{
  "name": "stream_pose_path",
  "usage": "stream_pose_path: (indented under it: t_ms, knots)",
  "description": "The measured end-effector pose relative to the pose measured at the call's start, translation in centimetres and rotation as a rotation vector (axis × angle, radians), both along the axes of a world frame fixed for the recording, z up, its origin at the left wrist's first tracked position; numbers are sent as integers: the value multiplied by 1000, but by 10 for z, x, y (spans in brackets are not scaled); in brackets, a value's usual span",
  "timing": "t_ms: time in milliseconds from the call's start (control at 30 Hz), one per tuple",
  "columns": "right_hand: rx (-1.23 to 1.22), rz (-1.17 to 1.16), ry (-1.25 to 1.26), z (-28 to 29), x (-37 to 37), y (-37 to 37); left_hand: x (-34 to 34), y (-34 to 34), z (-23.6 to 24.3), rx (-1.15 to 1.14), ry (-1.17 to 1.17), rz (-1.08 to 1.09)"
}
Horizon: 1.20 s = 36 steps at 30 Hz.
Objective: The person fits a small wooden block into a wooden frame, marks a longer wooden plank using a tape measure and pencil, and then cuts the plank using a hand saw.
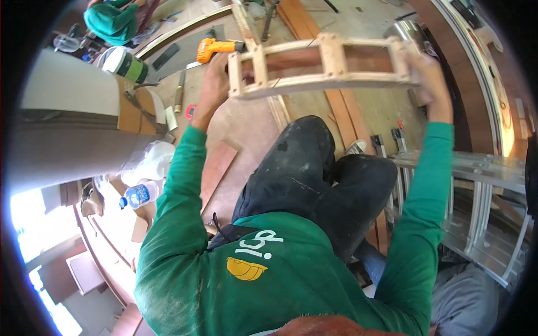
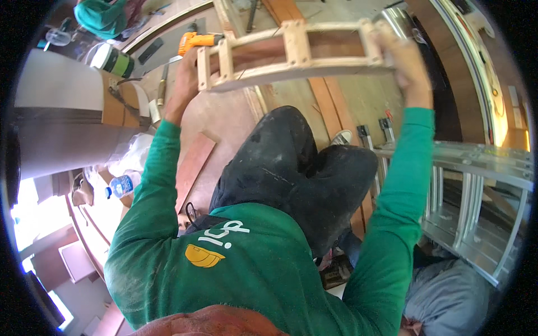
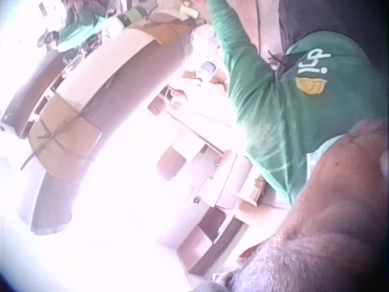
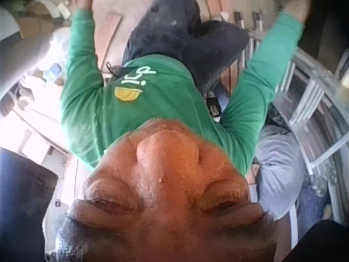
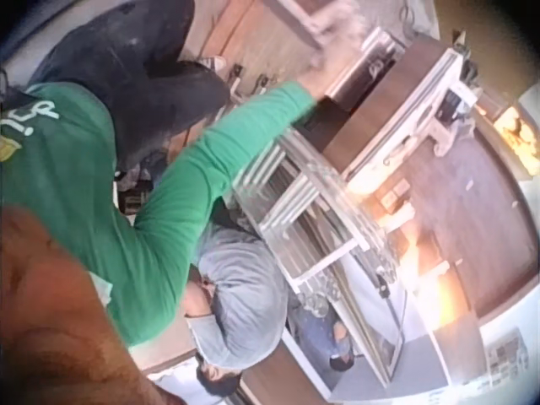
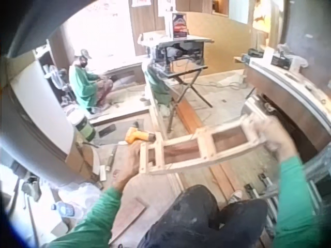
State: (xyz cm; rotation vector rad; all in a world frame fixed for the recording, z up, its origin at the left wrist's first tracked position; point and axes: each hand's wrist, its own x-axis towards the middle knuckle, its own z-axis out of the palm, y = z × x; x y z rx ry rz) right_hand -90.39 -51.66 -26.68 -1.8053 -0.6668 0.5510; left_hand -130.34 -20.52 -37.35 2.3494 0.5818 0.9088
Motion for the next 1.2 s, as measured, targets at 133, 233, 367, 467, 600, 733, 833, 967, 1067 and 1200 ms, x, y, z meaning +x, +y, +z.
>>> stream_pose_path:
  t_ms: [133,233,367,467,600,733,833,967,1067,1200]
  knots:
    - [-78,167,195,-110,-39,50,-86,4,-45,-91,224,145]
    - [-138,269,300,-134,-67,71,-134,-15,-78,-63,194,188]
    - [-72,345,314,-151,-107,102,-168,-53,-86,-205,228,376]
    - [-129,397,243,-159,-107,123,-188,-51,-105,-371,196,447]
    - [-183,425,245,-150,-101,132,-181,-52,-103,-333,151,431]
    - [-173,453,288,-143,-104,137,-176,-59,-115,-406,28,438]
    - [-226,444,159,-141,-105,136,-180,-48,-129,-434,24,446]
    - [-252,366,9,-139,-102,115,-177,-50,-138,-483,-60,263]
    - [-383,182,-503,-116,-129,106,-183,-58,-149,-762,-269,366]
    - [-125,165,-732,-85,-191,96,-198,-63,-154,-715,-29,443]
